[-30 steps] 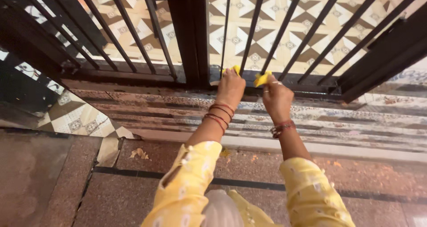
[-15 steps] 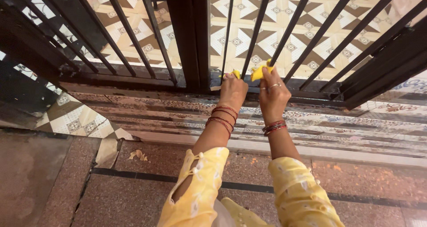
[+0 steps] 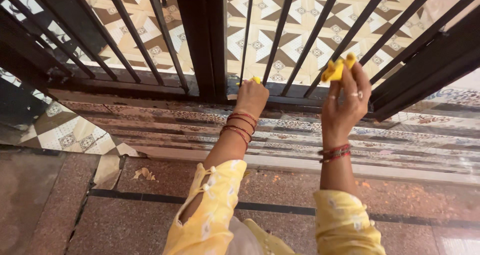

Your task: The person wipes the vertical and horizontal bars of a metal gate using yellow cloths.

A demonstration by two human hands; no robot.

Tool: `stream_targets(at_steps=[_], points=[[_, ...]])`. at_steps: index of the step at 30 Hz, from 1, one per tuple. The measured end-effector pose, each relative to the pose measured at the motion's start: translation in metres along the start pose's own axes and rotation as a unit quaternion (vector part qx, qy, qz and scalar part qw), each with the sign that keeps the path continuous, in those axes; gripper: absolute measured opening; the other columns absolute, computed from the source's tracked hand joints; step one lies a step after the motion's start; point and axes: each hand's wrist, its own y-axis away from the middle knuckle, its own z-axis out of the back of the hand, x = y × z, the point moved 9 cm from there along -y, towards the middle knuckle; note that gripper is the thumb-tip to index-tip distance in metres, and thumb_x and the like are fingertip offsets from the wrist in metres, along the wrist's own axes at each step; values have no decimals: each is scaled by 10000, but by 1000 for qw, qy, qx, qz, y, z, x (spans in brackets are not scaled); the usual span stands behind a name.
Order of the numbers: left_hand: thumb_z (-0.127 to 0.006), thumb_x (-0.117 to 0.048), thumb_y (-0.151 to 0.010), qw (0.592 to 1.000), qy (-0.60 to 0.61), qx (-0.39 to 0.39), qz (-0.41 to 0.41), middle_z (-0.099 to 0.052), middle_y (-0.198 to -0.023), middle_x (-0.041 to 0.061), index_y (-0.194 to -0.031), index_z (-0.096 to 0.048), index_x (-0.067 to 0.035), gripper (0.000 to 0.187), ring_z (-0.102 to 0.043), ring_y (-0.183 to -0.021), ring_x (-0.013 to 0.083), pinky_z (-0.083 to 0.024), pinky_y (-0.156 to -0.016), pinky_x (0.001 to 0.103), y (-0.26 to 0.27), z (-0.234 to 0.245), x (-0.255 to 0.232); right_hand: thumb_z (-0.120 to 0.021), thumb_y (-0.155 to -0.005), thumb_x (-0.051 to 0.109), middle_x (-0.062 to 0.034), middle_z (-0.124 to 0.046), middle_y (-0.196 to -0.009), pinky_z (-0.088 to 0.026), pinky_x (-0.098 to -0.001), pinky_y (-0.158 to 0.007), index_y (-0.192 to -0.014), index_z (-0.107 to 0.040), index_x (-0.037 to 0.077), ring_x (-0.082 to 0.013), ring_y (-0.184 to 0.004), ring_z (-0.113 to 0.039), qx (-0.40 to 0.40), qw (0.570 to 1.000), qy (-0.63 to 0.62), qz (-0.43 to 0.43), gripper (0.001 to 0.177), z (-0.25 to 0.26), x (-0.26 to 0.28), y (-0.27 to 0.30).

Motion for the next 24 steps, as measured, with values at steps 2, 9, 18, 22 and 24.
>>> stream_targets(at_steps=[2,9,18,22,24], points=[[-648,-56,-897,1000,30,-7,4,-771,-990,132,-952,-807,-46,168,-749,-954,315,-615,-771,412,0,9,6,-736,-1030,11,-159,-669,-1274,-608,-303,-869,-1277,-712,133,-234,-1070,-712,-6,1000,-20,-15,276,-7,-2,-3],[-656,-42,-857,993,87,-67,42,-756,-967,161,-899,-812,-74,165,-748,-911,353,-614,-741,422,9,37,18,-780,-989,34,-83,-696,-1052,-609,-289,-683,-1148,-753,155,-180,-877,-714,80,992,-6,-94,201,-50,-30,44],[-643,-63,-872,996,54,-59,47,-762,-945,146,-902,-814,-85,176,-744,-922,329,-611,-757,413,9,28,12,-799,-889,34,-77,-704,-1054,-579,-369,-700,-1096,-793,200,-243,-845,-707,188,978,-4,-85,266,-41,-20,65],[-643,-66,-879,998,29,-53,31,-767,-963,138,-905,-820,-81,180,-741,-951,323,-614,-769,403,4,22,10,-775,-885,-12,-56,-714,-1087,-589,-356,-792,-1162,-794,172,-242,-972,-695,94,994,41,-24,333,0,-28,31],[-645,-56,-875,998,28,-46,29,-767,-978,142,-911,-820,-77,180,-743,-953,325,-616,-770,396,6,18,9,-747,-950,-65,-70,-701,-1144,-594,-336,-872,-1179,-778,129,-244,-1073,-675,-22,1000,6,-20,301,24,-39,8]])
